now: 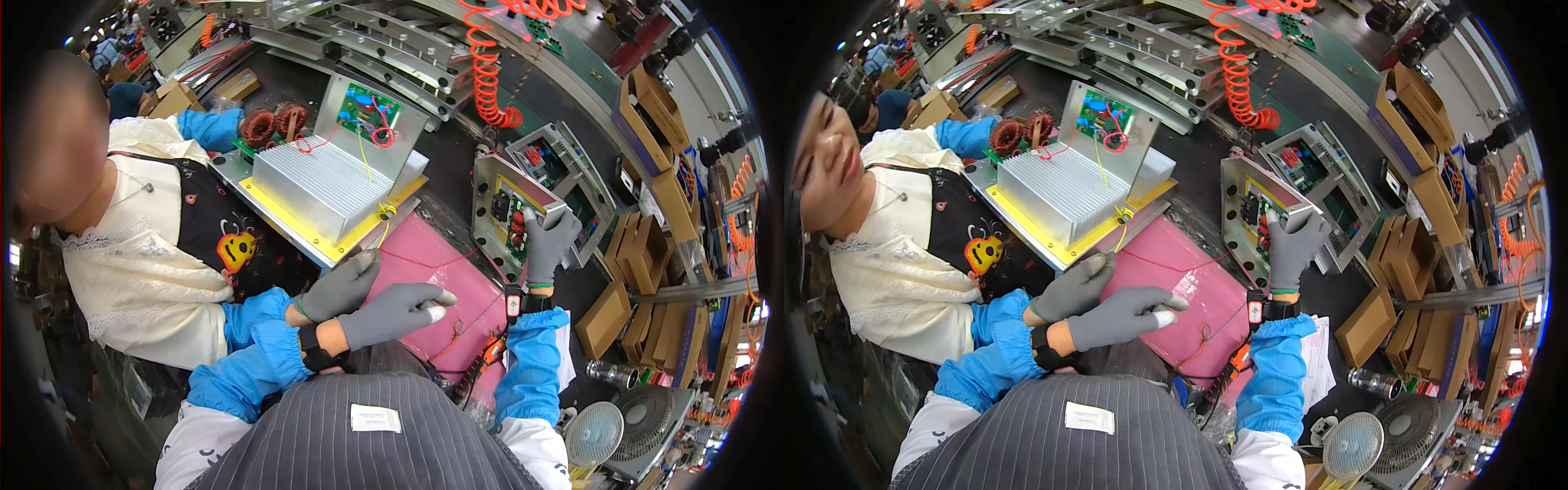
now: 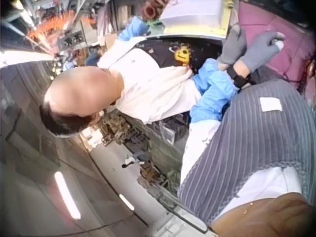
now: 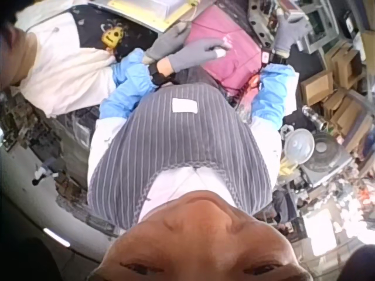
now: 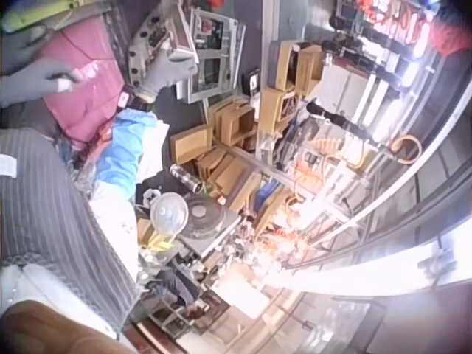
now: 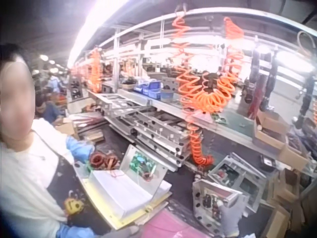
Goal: Assembling an electronic component by driving screws into a metal housing and referring to technical diagrams.
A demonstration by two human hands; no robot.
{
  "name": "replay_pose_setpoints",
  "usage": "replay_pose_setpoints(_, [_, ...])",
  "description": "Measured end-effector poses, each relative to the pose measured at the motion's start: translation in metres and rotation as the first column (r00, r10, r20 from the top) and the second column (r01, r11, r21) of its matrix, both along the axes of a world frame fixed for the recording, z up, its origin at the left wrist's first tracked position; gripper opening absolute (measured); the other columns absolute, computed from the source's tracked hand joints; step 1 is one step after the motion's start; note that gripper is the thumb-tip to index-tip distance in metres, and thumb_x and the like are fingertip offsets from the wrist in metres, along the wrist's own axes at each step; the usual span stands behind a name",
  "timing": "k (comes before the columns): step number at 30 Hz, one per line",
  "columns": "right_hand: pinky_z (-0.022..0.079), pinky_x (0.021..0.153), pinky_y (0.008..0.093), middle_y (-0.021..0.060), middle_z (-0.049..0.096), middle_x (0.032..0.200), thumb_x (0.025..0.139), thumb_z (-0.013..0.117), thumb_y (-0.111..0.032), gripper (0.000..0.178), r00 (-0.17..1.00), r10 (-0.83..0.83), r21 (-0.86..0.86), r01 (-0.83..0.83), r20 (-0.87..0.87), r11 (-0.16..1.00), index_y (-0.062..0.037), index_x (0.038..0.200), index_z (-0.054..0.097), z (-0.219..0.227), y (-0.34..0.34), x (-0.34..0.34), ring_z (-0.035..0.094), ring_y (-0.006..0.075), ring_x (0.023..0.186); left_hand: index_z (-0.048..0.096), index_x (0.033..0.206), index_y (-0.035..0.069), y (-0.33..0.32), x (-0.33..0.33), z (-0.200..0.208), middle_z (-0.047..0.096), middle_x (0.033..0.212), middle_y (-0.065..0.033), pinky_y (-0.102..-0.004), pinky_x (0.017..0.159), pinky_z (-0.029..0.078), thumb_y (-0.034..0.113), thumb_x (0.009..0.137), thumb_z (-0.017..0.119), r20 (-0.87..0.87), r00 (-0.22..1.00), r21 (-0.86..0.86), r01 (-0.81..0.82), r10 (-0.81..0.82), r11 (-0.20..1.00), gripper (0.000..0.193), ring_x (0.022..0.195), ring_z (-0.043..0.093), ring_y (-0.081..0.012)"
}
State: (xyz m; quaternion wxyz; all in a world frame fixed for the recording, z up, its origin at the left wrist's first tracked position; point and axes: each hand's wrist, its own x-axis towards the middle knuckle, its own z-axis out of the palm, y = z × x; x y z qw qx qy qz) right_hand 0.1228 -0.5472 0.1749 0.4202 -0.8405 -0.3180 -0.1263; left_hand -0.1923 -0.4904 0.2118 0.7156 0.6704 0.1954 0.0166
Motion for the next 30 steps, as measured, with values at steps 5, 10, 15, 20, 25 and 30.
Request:
replay_pose_setpoints(5, [0.044,0.091,0.0465,0.0206,0.049,0.113,0.068,0.084,-0.029,0.062,0.999,-0.015,-0.046,0.017,0.049,0.999,0.0031,0.112,0.055,0.008,0.013,0.003,0.052,0.0386,0.104,0.061,0.129,0.005,-0.008,0.008,0.013,0.067,0.116,-0.0064,-0.0288,0.093,0.048,0.018,0.098,0.06,-0.014,1.0,0.067,0.017,-0.016,0.998,0.034,0.108,0.061,-0.0115])
replay_pose_setpoints(10, [0.04,0.095,0.0454,0.0208,0.049,0.114,0.07,0.082,-0.034,0.061,1.0,-0.016,-0.02,0.016,0.007,1.0,0.003,0.111,0.056,0.01,0.019,0.013,0.05,0.0386,0.107,0.062,0.127,0.005,-0.013,0.014,0.027,0.067,0.117,-0.0068,-0.0265,0.087,0.049,0.017,0.098,0.06,0.001,0.999,0.142,0.049,-0.05,0.989,0.032,0.097,0.061,-0.0087])
replay_pose_setpoints(15, [0.042,0.094,0.046,0.0199,0.049,0.114,0.069,0.083,-0.031,0.062,1.0,-0.021,-0.046,0.022,0.019,0.999,0.0029,0.114,0.056,0.016,0.022,0.011,0.051,0.0386,0.107,0.061,0.129,0.005,-0.016,0.018,0.041,0.068,0.111,-0.0047,-0.0248,0.081,0.049,0.015,0.097,0.06,0.005,1.0,0.124,0.003,-0.004,0.992,0.033,0.086,0.059,-0.007])
replay_pose_setpoints(20, [0.045,0.094,0.0461,0.0191,0.05,0.115,0.068,0.085,-0.028,0.065,1.0,-0.023,-0.092,0.023,0.007,0.995,0.0028,0.117,0.055,0.024,0.021,0.011,0.053,0.0384,0.108,0.061,0.129,0.004,-0.014,0.028,0.055,0.067,0.099,-0.0022,-0.0251,0.081,0.049,0.016,0.097,0.061,0.046,0.996,0.122,-0.085,0.08,0.989,0.034,0.086,0.058,-0.0071])
replay_pose_setpoints(25, [0.044,0.094,0.0464,0.02,0.05,0.113,0.068,0.085,-0.028,0.065,1.0,-0.014,-0.086,0.013,-0.014,0.996,0.0029,0.117,0.055,0.027,0.024,0.016,0.052,0.0388,0.107,0.06,0.131,0.004,-0.017,0.036,0.064,0.067,0.102,-0.0035,-0.0271,0.083,0.05,0.017,0.097,0.061,-0.009,0.997,0.134,-0.073,0.075,0.988,0.036,0.092,0.061,-0.0095])
replay_pose_setpoints(30, [0.044,0.094,0.0458,0.0204,0.05,0.114,0.069,0.084,-0.028,0.064,0.999,0.0,-0.085,-0.003,-0.032,0.996,0.003,0.116,0.054,0.025,0.019,0.014,0.052,0.0392,0.108,0.059,0.13,0.005,-0.03,0.038,0.061,0.066,0.118,-0.0096,-0.0313,0.09,0.054,0.018,0.097,0.061,0.009,1.0,0.221,0.012,-0.014,0.975,0.035,0.11,0.065,-0.0198])
